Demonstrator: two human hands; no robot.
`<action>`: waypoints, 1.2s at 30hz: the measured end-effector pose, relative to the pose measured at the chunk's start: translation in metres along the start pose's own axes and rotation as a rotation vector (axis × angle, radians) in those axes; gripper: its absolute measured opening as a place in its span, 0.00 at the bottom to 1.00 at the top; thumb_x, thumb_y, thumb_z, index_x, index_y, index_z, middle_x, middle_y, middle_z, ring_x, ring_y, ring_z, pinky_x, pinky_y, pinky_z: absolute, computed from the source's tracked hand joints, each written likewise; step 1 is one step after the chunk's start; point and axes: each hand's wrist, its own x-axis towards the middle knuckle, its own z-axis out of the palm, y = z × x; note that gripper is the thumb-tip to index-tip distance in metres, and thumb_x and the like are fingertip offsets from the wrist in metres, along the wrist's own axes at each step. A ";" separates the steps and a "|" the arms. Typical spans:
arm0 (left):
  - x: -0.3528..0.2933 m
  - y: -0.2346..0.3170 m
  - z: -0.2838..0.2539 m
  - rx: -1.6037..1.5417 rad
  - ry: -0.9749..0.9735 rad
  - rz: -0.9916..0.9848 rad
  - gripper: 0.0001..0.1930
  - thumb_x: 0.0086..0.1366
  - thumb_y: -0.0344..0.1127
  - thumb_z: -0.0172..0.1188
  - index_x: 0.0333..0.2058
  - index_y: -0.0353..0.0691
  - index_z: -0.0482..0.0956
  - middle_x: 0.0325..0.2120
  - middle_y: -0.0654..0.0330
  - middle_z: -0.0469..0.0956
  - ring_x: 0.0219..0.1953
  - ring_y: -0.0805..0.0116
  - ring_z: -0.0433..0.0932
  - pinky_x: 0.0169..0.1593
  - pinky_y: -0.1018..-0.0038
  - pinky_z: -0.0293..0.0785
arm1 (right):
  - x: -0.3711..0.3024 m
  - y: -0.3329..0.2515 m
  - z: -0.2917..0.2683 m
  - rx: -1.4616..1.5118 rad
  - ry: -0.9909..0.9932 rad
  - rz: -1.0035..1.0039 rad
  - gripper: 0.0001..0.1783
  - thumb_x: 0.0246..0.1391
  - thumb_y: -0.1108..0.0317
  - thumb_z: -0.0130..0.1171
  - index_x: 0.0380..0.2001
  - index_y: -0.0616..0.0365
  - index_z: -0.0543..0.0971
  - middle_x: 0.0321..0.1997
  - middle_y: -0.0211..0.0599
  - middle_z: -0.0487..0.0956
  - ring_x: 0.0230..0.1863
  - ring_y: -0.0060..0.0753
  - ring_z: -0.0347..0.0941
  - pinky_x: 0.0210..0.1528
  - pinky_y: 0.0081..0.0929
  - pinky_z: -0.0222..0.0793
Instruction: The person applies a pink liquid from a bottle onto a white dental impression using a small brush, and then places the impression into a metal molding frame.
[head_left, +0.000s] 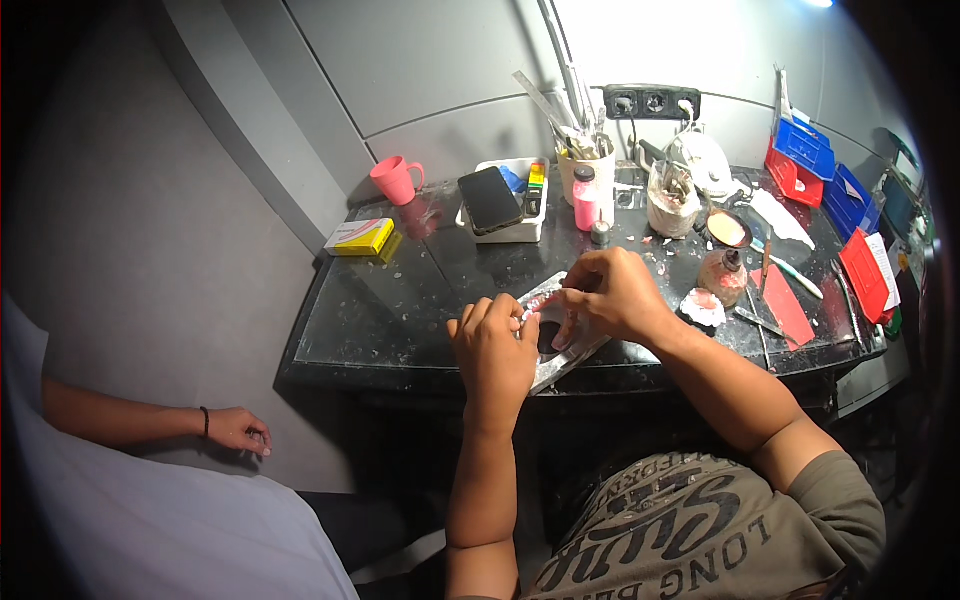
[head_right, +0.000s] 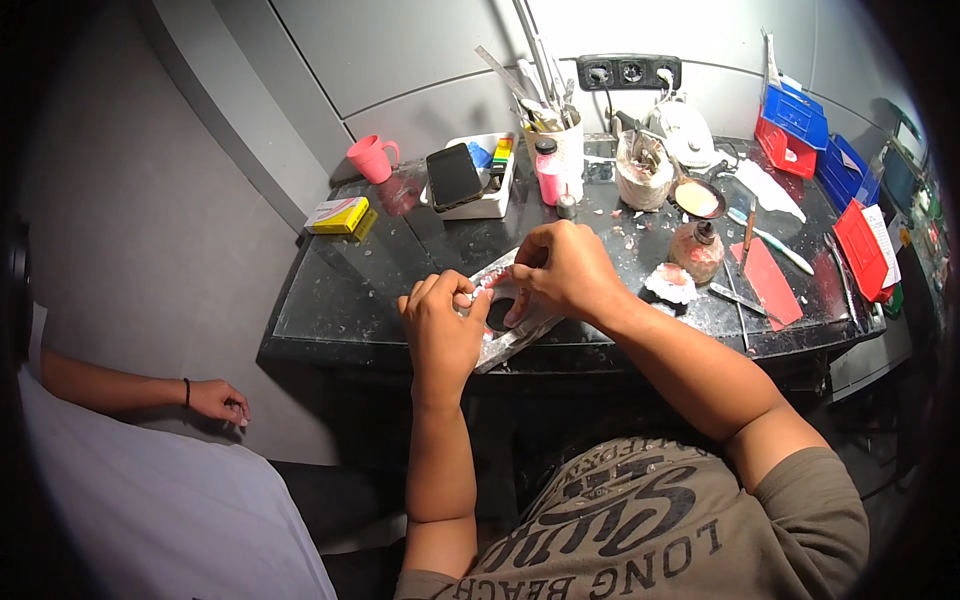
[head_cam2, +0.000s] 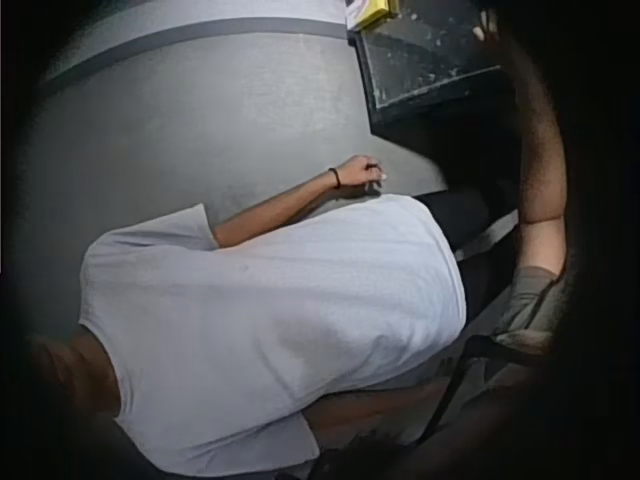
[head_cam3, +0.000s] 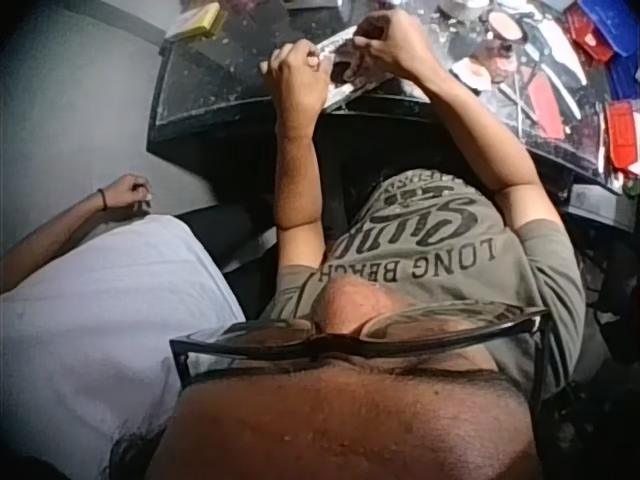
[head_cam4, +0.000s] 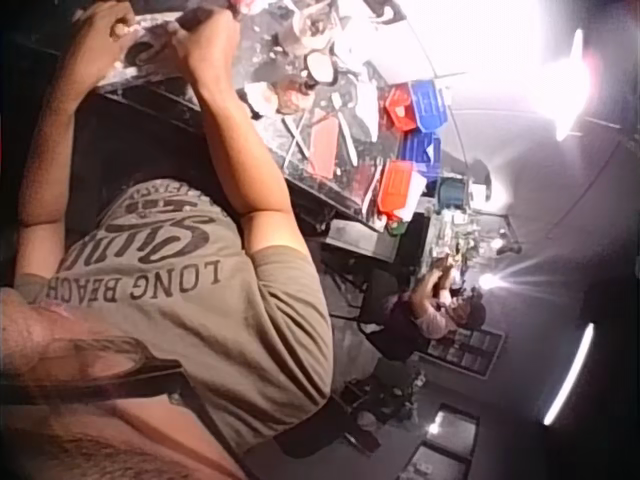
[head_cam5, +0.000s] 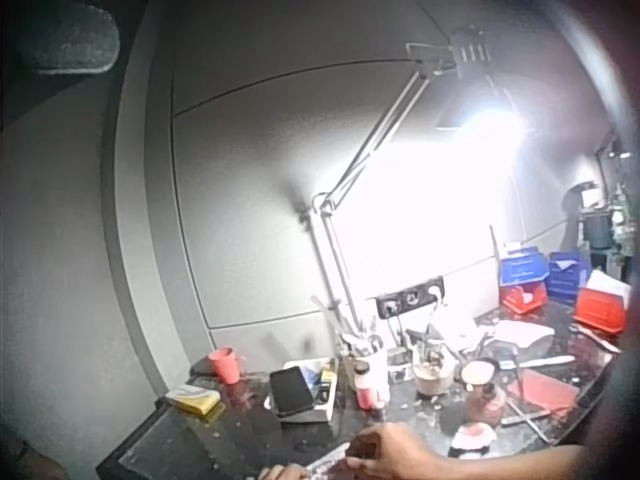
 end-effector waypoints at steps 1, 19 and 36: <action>0.000 0.002 -0.001 0.011 0.013 0.030 0.09 0.56 0.34 0.72 0.27 0.44 0.77 0.26 0.64 0.76 0.36 0.59 0.76 0.44 0.62 0.63 | 0.000 0.001 0.001 -0.001 -0.001 -0.006 0.08 0.50 0.71 0.69 0.31 0.66 0.86 0.31 0.47 0.87 0.33 0.40 0.86 0.39 0.33 0.79; 0.001 0.007 0.014 -0.186 0.012 0.107 0.04 0.56 0.29 0.66 0.26 0.41 0.78 0.25 0.62 0.76 0.34 0.57 0.75 0.42 0.62 0.65 | 0.001 0.006 0.001 0.009 -0.026 -0.003 0.12 0.50 0.70 0.71 0.34 0.69 0.85 0.31 0.47 0.87 0.35 0.34 0.85 0.40 0.30 0.79; 0.001 0.006 0.018 -0.320 0.097 0.005 0.07 0.50 0.24 0.69 0.29 0.34 0.82 0.35 0.52 0.76 0.41 0.54 0.79 0.46 0.63 0.76 | 0.006 0.005 0.000 0.055 -0.031 -0.052 0.12 0.50 0.69 0.72 0.34 0.68 0.86 0.30 0.46 0.87 0.35 0.33 0.86 0.39 0.30 0.78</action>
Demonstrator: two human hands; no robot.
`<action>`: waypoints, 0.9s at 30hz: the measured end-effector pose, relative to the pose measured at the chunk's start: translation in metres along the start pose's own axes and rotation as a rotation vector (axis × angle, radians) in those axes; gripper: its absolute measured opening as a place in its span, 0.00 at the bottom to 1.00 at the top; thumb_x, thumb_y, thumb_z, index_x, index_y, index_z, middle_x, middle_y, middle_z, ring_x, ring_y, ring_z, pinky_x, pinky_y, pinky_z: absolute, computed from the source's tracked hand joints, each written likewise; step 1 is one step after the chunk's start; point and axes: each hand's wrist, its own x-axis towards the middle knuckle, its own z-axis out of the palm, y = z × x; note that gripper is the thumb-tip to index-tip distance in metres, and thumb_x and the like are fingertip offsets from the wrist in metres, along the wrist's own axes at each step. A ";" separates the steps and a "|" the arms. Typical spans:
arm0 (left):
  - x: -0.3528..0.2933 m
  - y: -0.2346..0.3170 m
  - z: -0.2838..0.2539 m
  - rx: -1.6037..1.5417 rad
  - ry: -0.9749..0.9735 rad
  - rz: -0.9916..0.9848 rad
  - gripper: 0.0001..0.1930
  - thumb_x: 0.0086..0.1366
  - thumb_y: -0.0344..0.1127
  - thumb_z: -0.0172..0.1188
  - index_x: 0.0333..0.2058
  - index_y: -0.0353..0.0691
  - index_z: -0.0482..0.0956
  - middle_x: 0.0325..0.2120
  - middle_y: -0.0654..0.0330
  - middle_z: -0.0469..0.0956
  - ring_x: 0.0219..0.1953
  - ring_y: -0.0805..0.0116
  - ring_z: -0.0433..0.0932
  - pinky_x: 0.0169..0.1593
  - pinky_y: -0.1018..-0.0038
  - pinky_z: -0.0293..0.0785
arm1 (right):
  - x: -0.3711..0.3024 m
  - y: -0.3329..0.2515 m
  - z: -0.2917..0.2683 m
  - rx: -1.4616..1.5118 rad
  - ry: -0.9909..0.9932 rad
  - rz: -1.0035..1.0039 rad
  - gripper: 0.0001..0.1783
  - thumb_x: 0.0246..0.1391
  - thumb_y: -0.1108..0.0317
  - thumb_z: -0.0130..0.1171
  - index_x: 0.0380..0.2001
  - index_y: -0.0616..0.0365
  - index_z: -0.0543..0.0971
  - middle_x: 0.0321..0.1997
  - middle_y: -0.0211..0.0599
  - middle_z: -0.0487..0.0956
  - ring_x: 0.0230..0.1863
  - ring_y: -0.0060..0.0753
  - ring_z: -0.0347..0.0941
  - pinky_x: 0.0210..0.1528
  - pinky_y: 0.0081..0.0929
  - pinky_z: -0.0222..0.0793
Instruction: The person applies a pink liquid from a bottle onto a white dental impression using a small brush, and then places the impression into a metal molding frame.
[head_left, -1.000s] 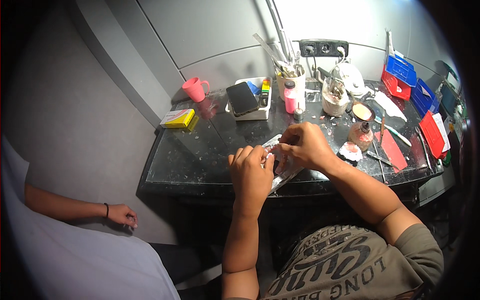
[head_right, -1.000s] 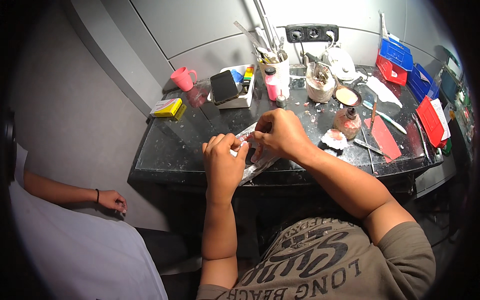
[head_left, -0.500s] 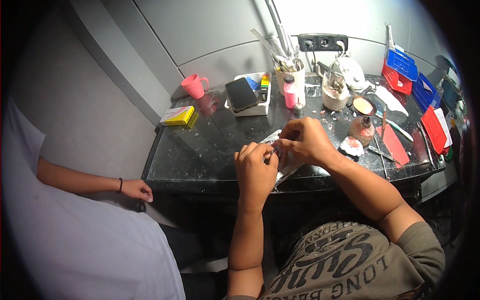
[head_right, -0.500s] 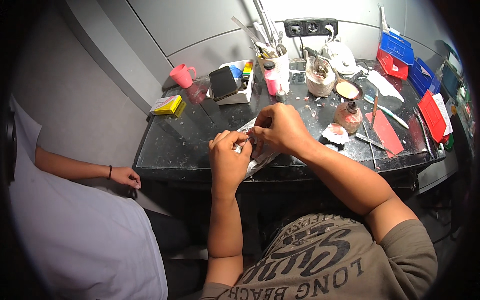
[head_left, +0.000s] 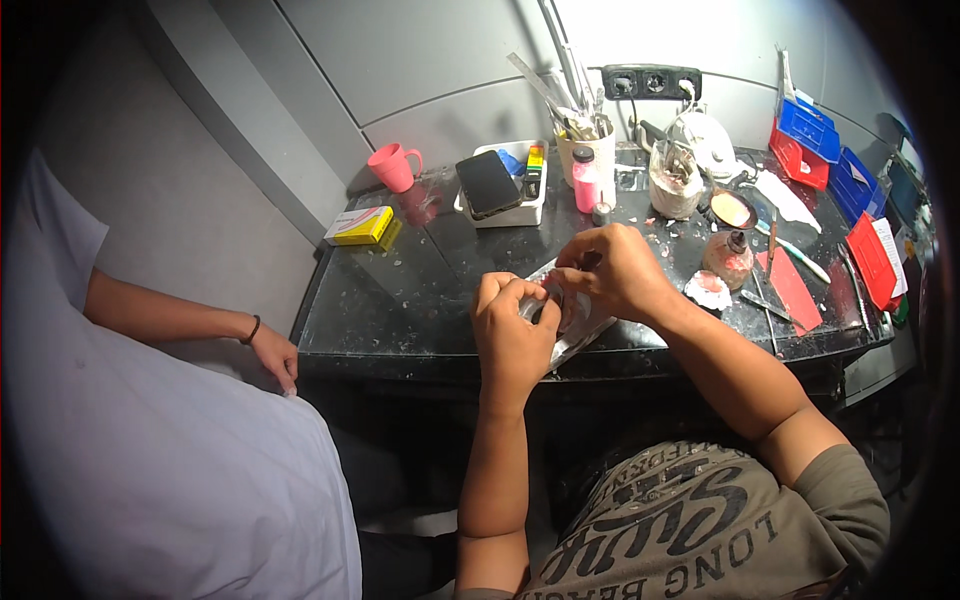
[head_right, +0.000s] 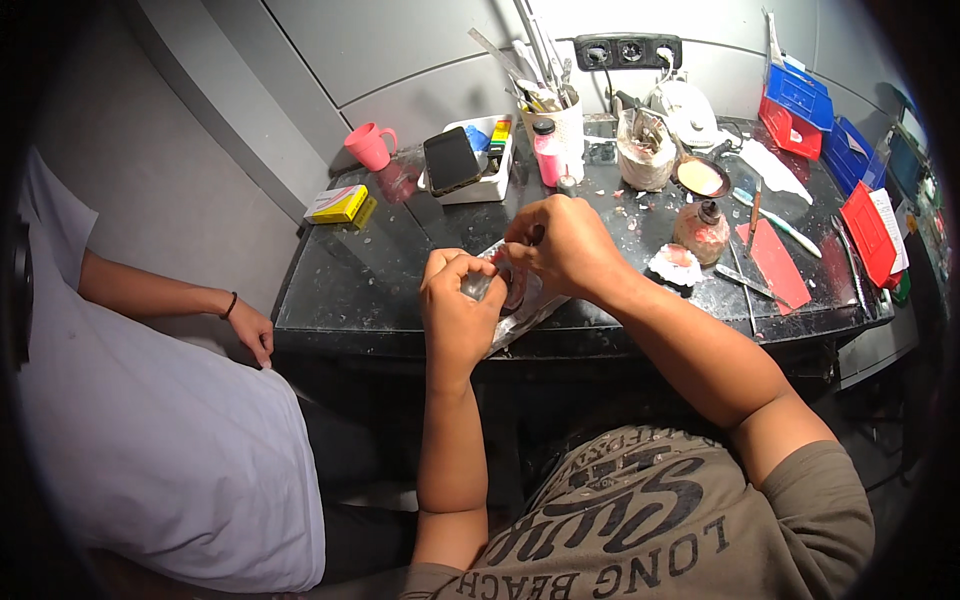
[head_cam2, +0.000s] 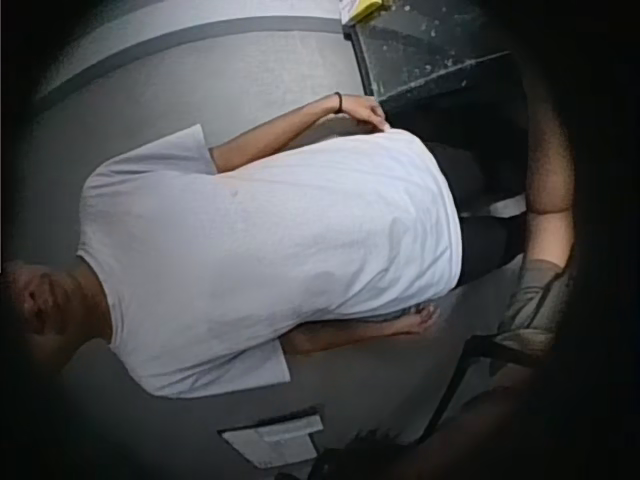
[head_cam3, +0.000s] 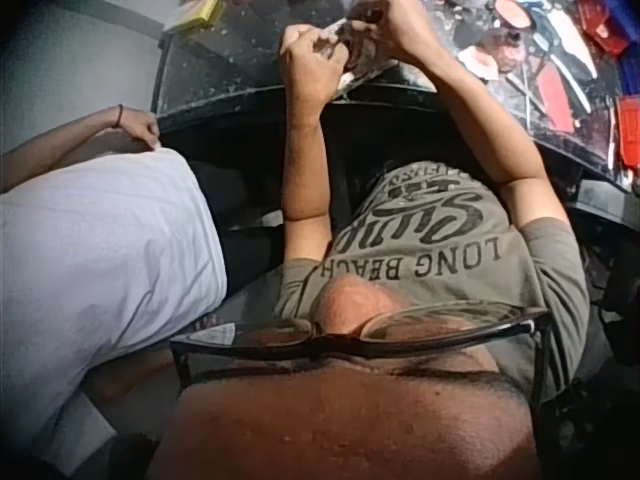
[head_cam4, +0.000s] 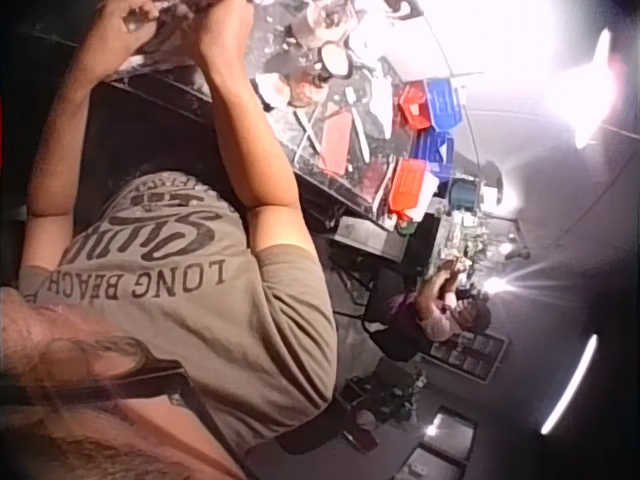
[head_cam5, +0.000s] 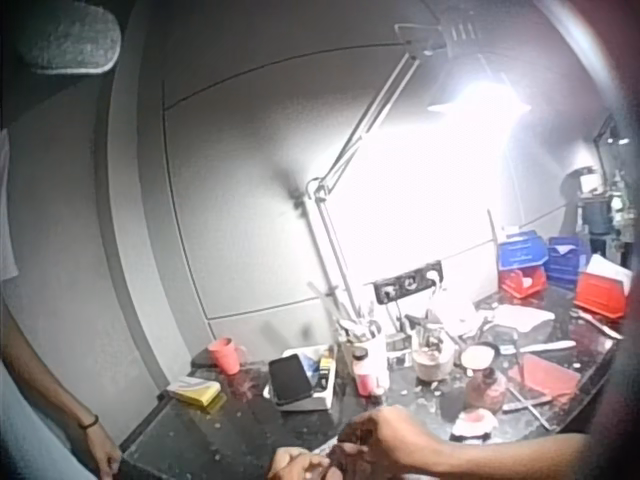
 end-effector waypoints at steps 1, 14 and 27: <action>0.000 -0.001 0.001 -0.029 0.011 -0.002 0.07 0.49 0.24 0.70 0.29 0.33 0.81 0.36 0.52 0.76 0.41 0.55 0.79 0.47 0.64 0.76 | 0.002 -0.002 -0.002 -0.069 0.003 -0.044 0.11 0.51 0.69 0.71 0.34 0.66 0.86 0.30 0.46 0.86 0.34 0.35 0.86 0.39 0.31 0.78; -0.006 0.001 0.002 -0.018 0.014 -0.057 0.09 0.50 0.30 0.75 0.27 0.36 0.82 0.43 0.53 0.77 0.49 0.52 0.75 0.54 0.59 0.71 | 0.013 -0.009 0.007 -0.292 -0.102 -0.203 0.08 0.50 0.70 0.67 0.32 0.61 0.87 0.31 0.48 0.85 0.35 0.52 0.83 0.40 0.39 0.78; 0.000 0.000 -0.001 0.080 -0.010 -0.002 0.07 0.50 0.27 0.72 0.25 0.35 0.80 0.38 0.53 0.81 0.46 0.54 0.79 0.51 0.62 0.74 | 0.018 0.001 0.013 -0.294 -0.042 -0.274 0.05 0.44 0.73 0.64 0.26 0.57 0.87 0.26 0.47 0.84 0.32 0.53 0.83 0.37 0.44 0.78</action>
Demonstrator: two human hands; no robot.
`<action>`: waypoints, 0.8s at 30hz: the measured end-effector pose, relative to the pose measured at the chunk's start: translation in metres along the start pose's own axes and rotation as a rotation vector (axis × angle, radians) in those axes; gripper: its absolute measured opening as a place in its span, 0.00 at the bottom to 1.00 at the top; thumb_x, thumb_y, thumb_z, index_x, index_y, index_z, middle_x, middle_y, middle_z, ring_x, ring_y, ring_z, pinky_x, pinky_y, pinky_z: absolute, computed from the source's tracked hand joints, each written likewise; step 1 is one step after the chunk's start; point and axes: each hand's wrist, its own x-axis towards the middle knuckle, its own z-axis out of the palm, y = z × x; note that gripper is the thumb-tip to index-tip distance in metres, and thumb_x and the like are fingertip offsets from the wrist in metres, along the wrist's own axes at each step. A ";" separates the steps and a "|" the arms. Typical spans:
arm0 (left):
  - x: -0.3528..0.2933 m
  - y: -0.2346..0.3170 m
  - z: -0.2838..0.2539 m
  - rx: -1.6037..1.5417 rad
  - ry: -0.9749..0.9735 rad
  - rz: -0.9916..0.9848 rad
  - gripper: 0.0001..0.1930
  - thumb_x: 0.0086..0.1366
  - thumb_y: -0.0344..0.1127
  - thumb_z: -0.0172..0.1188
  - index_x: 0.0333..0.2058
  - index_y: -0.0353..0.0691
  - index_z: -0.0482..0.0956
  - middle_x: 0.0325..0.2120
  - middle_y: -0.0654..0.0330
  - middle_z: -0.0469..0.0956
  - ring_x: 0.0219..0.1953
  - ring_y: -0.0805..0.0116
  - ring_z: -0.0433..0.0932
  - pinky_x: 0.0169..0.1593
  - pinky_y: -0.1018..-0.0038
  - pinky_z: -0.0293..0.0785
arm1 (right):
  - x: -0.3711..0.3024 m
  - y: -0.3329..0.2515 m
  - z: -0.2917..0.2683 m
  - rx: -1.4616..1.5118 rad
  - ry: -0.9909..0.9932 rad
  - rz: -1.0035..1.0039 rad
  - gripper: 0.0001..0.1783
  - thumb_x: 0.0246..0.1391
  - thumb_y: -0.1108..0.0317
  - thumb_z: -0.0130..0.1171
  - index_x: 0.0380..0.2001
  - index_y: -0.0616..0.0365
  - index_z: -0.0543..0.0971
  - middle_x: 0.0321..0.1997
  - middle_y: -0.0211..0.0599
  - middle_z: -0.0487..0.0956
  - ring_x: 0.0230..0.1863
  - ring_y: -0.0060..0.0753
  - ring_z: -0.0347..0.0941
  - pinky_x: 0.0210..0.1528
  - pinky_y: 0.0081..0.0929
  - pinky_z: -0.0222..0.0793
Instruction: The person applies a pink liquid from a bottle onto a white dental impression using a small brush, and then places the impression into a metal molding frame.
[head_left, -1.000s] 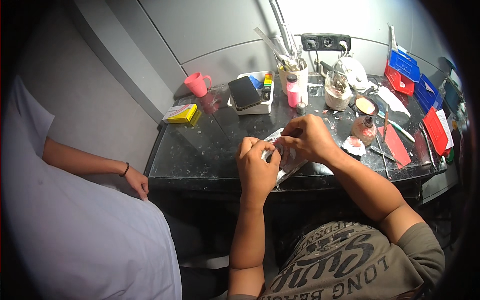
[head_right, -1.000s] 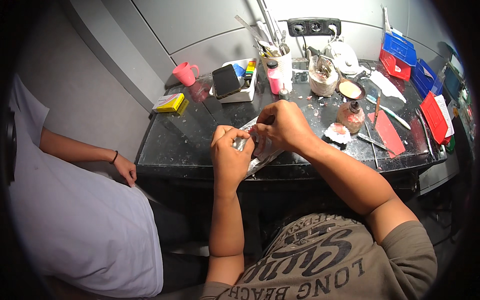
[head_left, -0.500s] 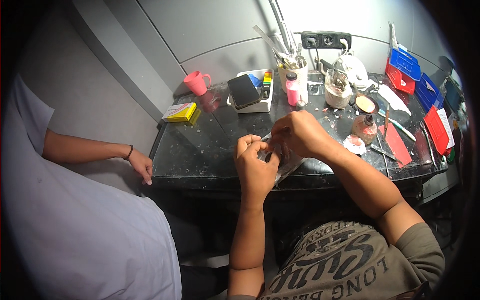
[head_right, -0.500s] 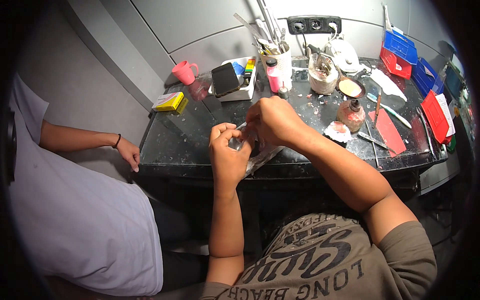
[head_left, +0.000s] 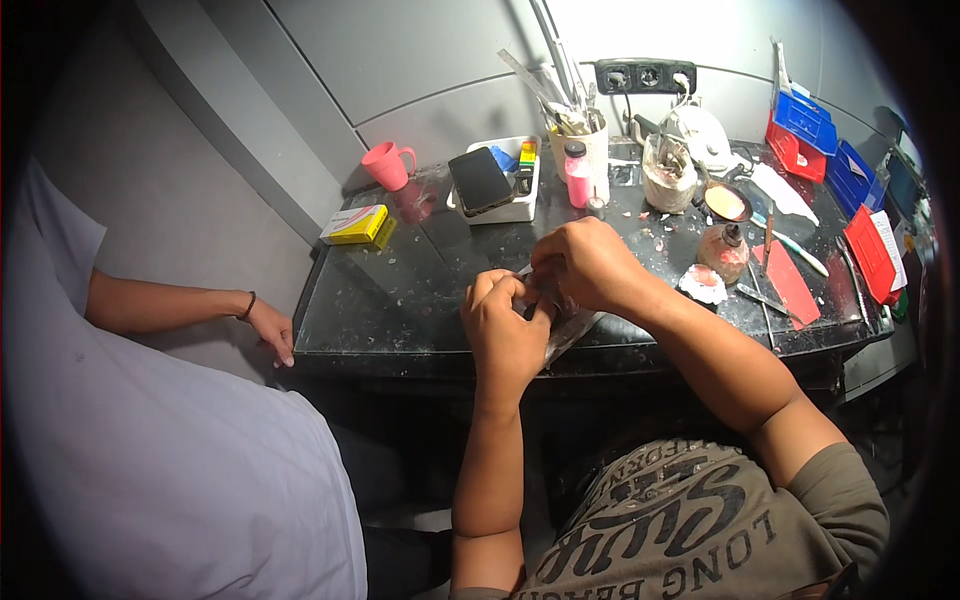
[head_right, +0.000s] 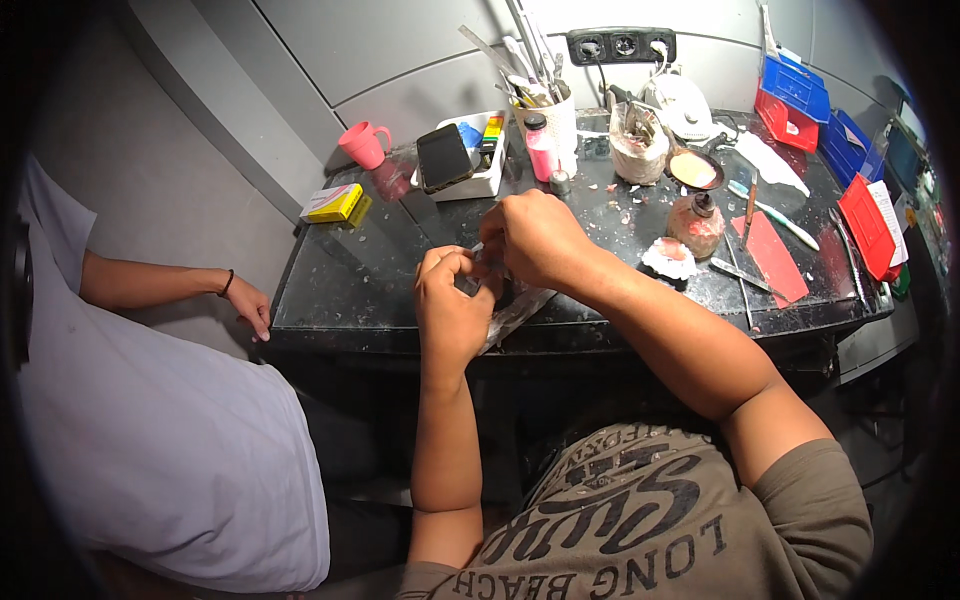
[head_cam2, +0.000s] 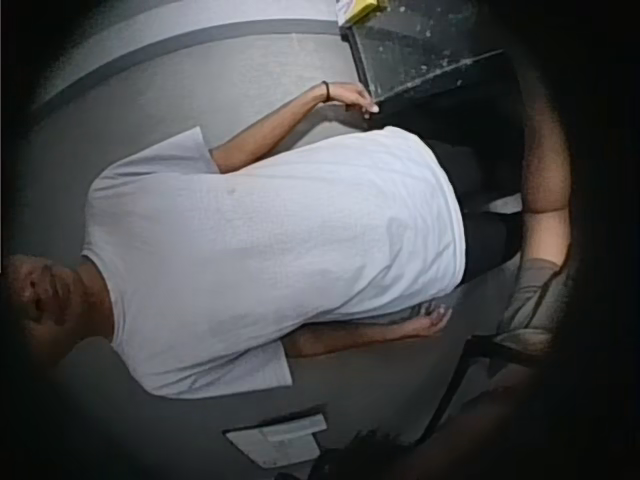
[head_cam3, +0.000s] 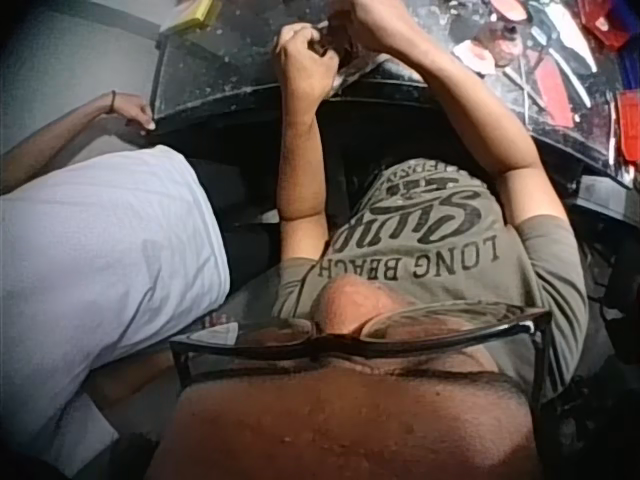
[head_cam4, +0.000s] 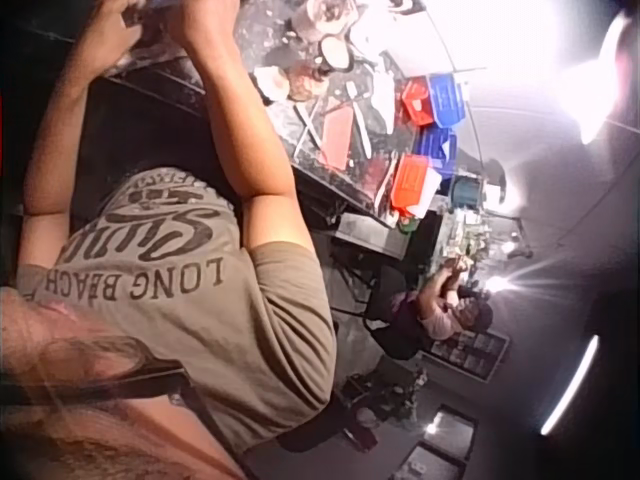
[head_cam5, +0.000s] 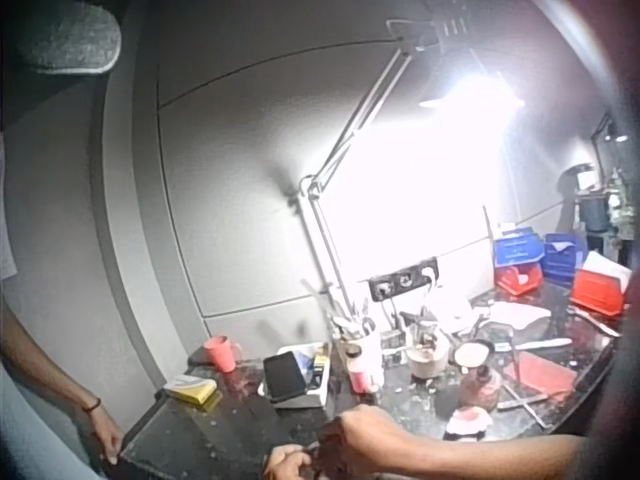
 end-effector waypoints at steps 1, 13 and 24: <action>0.002 -0.003 -0.001 -0.016 -0.042 0.014 0.07 0.50 0.26 0.72 0.25 0.34 0.80 0.37 0.53 0.81 0.44 0.55 0.79 0.50 0.62 0.74 | -0.001 0.000 0.001 0.012 0.014 -0.020 0.05 0.44 0.73 0.64 0.27 0.58 0.87 0.27 0.47 0.84 0.32 0.53 0.83 0.38 0.43 0.78; 0.038 -0.016 -0.006 -0.177 -0.366 -0.203 0.08 0.50 0.25 0.72 0.24 0.29 0.81 0.30 0.55 0.81 0.35 0.67 0.79 0.43 0.69 0.75 | 0.000 0.001 -0.001 0.026 -0.001 0.036 0.09 0.42 0.75 0.64 0.31 0.60 0.87 0.29 0.49 0.85 0.34 0.53 0.83 0.40 0.41 0.78; 0.039 -0.018 -0.010 -0.320 -0.385 -0.132 0.06 0.51 0.23 0.69 0.20 0.31 0.80 0.30 0.52 0.82 0.37 0.67 0.80 0.44 0.70 0.74 | -0.001 -0.004 -0.006 0.026 -0.045 0.094 0.11 0.45 0.76 0.63 0.34 0.60 0.87 0.32 0.51 0.85 0.36 0.54 0.83 0.41 0.40 0.78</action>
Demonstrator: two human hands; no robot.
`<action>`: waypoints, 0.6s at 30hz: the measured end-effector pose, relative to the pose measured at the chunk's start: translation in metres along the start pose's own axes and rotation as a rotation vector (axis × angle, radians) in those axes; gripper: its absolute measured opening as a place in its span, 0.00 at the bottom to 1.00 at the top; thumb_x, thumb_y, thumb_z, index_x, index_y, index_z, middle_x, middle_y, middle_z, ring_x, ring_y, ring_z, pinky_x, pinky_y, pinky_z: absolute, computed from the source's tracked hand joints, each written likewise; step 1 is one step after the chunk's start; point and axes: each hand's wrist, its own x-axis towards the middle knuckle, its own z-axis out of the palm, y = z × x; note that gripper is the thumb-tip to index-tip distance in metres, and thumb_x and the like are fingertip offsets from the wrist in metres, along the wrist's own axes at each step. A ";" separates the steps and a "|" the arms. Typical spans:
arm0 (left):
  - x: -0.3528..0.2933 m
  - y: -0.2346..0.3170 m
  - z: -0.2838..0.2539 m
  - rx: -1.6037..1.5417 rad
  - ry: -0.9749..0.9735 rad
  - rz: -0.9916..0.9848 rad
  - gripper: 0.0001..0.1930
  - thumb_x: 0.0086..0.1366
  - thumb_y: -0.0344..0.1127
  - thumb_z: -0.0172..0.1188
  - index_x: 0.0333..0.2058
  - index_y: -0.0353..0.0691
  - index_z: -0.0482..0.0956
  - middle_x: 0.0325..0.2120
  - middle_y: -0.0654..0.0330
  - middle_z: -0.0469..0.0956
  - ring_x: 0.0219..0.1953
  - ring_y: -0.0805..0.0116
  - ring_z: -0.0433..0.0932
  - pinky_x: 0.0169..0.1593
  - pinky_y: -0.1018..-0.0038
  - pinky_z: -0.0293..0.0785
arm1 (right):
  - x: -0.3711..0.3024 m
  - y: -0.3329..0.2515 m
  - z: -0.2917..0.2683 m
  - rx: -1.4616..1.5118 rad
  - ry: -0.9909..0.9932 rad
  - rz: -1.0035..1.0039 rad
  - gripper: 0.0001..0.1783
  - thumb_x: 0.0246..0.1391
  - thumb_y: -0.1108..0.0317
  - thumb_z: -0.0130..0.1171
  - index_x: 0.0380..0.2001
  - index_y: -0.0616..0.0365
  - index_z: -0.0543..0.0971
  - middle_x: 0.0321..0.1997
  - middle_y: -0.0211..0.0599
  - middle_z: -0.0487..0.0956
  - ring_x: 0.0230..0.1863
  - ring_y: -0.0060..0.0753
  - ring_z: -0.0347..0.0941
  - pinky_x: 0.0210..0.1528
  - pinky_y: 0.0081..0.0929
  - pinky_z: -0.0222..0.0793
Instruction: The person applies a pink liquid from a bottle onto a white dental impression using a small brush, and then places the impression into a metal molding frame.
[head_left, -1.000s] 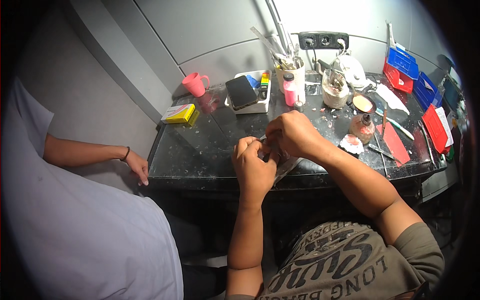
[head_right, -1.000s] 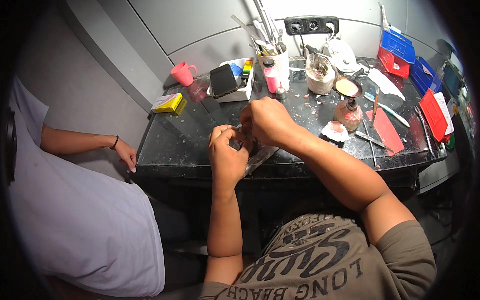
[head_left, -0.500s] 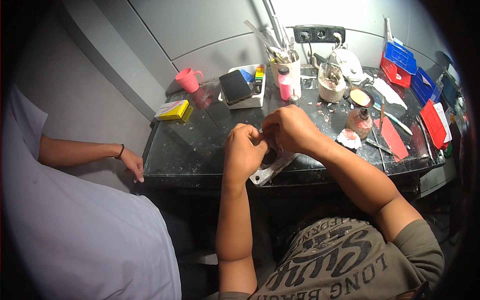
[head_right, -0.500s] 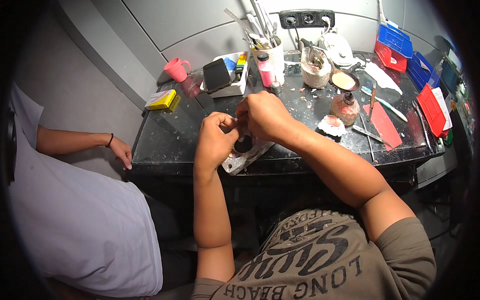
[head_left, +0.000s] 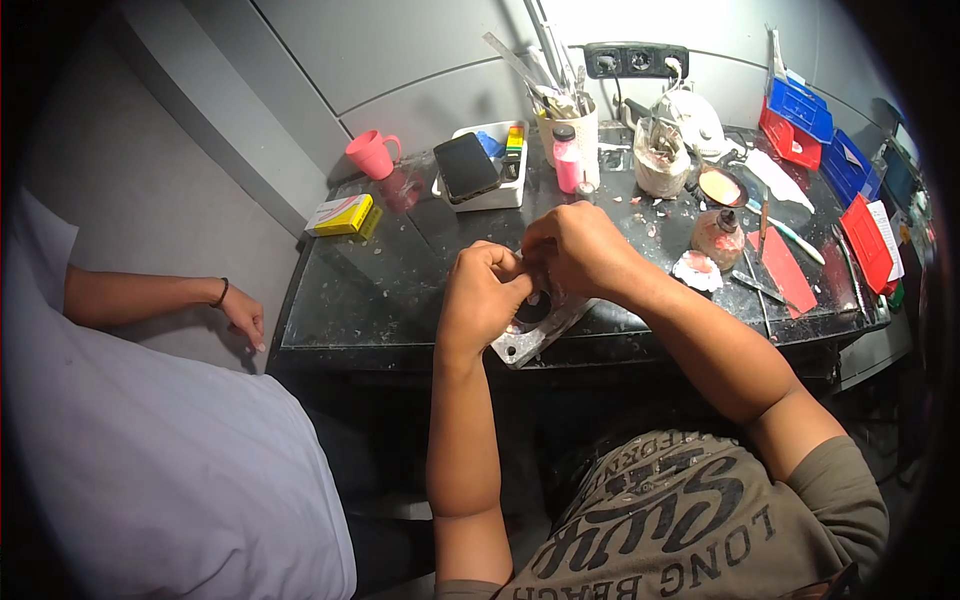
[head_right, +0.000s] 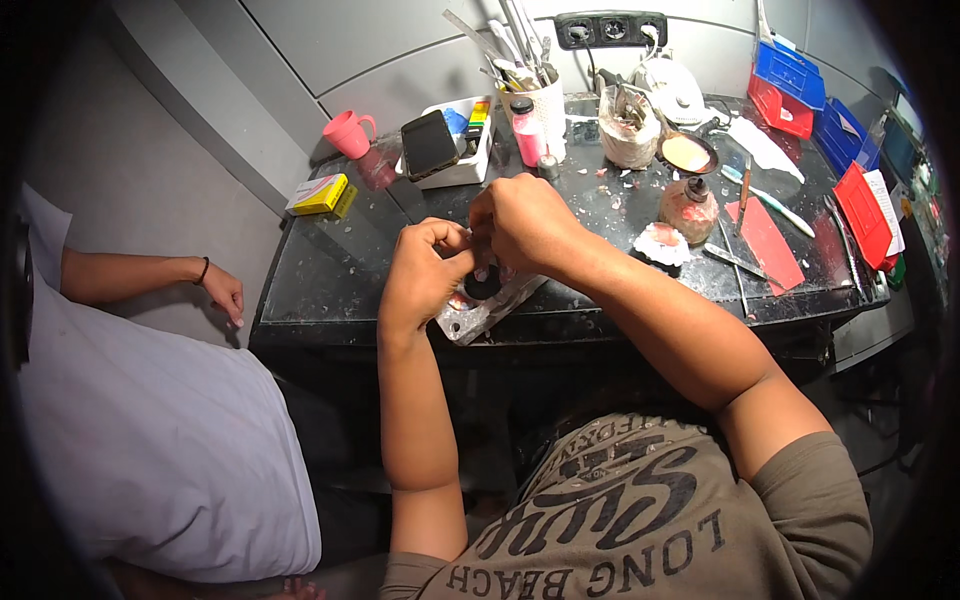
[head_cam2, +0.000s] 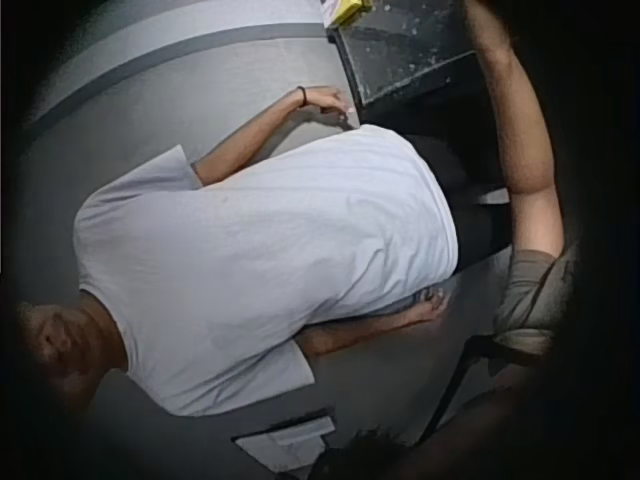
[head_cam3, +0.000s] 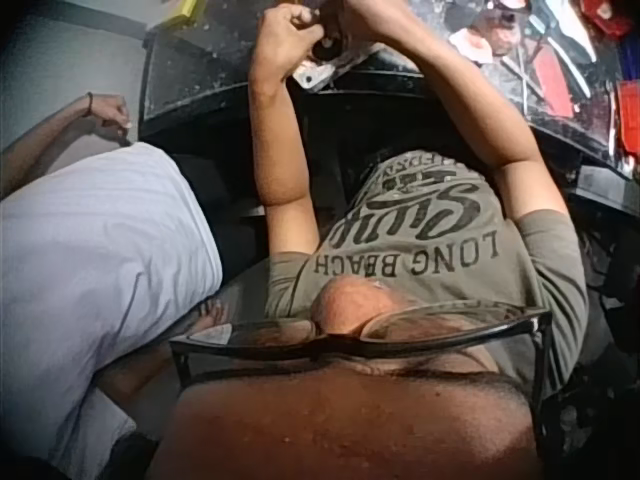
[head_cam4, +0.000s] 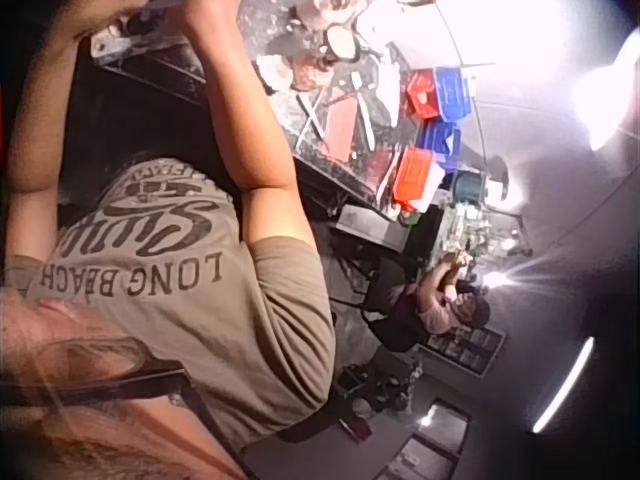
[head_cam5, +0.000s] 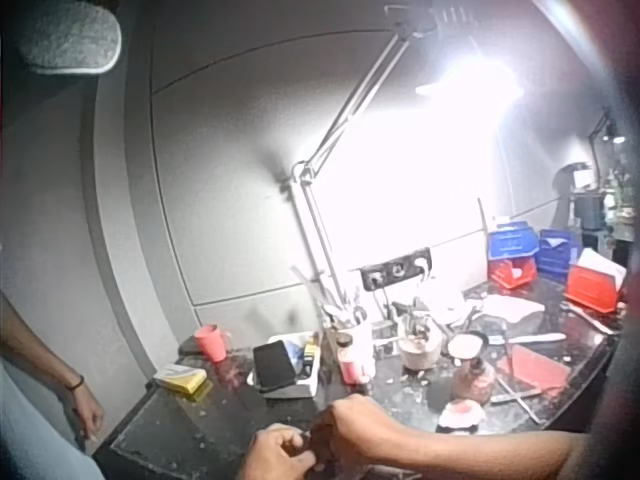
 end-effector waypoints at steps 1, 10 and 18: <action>0.000 0.000 0.000 0.001 0.001 0.001 0.06 0.51 0.23 0.69 0.20 0.31 0.80 0.30 0.52 0.82 0.37 0.67 0.80 0.44 0.70 0.74 | -0.001 0.001 0.001 0.007 0.029 -0.019 0.10 0.44 0.75 0.64 0.32 0.60 0.87 0.30 0.50 0.85 0.35 0.53 0.84 0.40 0.40 0.79; 0.002 -0.011 0.003 0.098 -0.022 -0.037 0.05 0.47 0.25 0.69 0.23 0.31 0.81 0.38 0.51 0.82 0.37 0.60 0.84 0.43 0.67 0.78 | -0.001 0.004 0.004 0.008 0.043 0.000 0.08 0.44 0.75 0.64 0.30 0.60 0.87 0.28 0.49 0.85 0.34 0.51 0.84 0.40 0.41 0.79; 0.005 -0.010 -0.005 0.019 -0.107 0.026 0.05 0.46 0.24 0.68 0.22 0.30 0.80 0.34 0.53 0.78 0.34 0.64 0.78 0.42 0.68 0.75 | -0.002 0.000 -0.002 0.030 -0.003 0.053 0.07 0.47 0.74 0.63 0.31 0.60 0.87 0.28 0.50 0.85 0.34 0.53 0.84 0.41 0.42 0.79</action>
